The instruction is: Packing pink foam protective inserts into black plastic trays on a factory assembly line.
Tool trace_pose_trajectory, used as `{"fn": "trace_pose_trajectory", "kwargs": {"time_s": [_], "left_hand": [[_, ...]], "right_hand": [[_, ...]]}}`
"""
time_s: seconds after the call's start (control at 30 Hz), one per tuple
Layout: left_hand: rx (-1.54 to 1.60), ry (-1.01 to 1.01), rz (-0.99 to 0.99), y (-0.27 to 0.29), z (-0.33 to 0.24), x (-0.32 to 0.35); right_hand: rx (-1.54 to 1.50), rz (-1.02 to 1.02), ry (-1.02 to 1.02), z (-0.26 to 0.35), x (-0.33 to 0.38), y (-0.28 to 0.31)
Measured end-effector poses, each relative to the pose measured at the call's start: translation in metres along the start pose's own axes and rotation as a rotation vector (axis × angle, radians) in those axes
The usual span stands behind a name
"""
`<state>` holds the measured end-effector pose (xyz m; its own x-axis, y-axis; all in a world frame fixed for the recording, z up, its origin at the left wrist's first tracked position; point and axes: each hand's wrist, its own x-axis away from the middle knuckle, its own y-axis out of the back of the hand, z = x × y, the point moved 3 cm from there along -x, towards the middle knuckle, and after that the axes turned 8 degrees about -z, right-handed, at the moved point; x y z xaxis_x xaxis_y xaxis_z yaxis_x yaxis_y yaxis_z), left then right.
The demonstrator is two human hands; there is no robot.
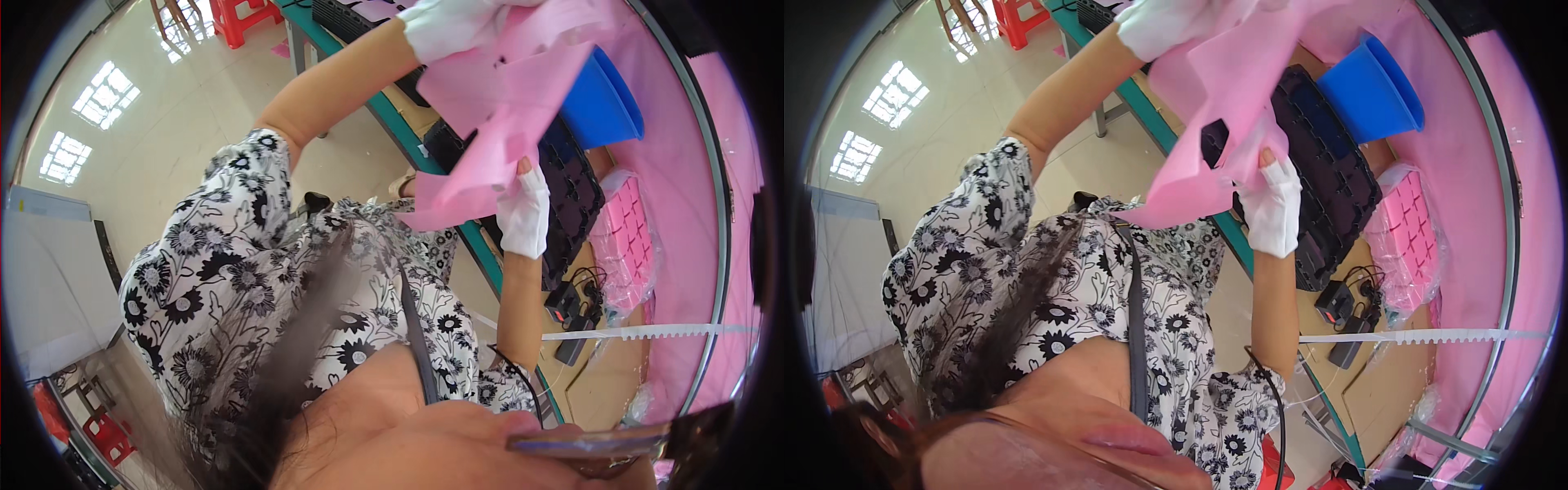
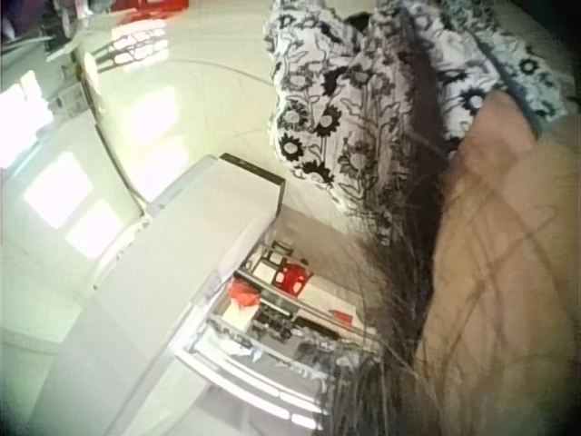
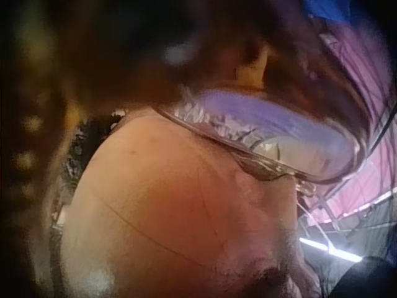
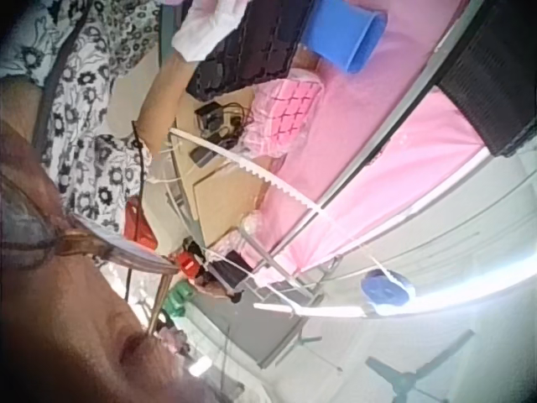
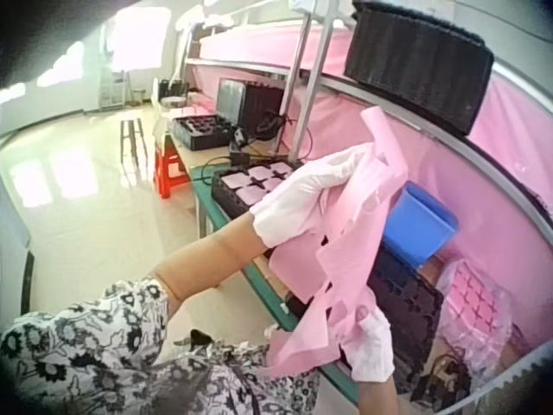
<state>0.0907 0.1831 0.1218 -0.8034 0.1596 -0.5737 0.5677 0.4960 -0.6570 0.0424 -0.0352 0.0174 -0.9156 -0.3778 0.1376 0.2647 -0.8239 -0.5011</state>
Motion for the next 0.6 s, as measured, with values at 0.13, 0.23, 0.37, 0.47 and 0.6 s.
{"fn": "trace_pose_trajectory", "kwargs": {"time_s": [0.13, 0.23, 0.37, 0.47, 0.6], "left_hand": [[-0.273, 0.022, -0.165, 0.019, 0.008, 0.008], [-0.360, 0.118, -0.231, 0.034, 0.012, 0.028], [-0.470, 0.199, -0.369, 0.065, 0.032, 0.043], [-0.441, 0.422, -0.250, 0.060, 0.042, 0.047], [-0.795, 0.342, -0.188, 0.047, 0.045, 0.005]], "right_hand": [[0.241, -0.353, 0.213, 0.023, 0.022, 0.050], [0.518, -0.608, 0.276, 0.039, 0.044, 0.067], [0.638, -0.721, 0.371, 0.055, 0.065, 0.082], [0.734, -0.703, 0.330, 0.073, 0.075, 0.097], [1.224, -0.726, 0.514, 0.124, 0.080, 0.096]]}}
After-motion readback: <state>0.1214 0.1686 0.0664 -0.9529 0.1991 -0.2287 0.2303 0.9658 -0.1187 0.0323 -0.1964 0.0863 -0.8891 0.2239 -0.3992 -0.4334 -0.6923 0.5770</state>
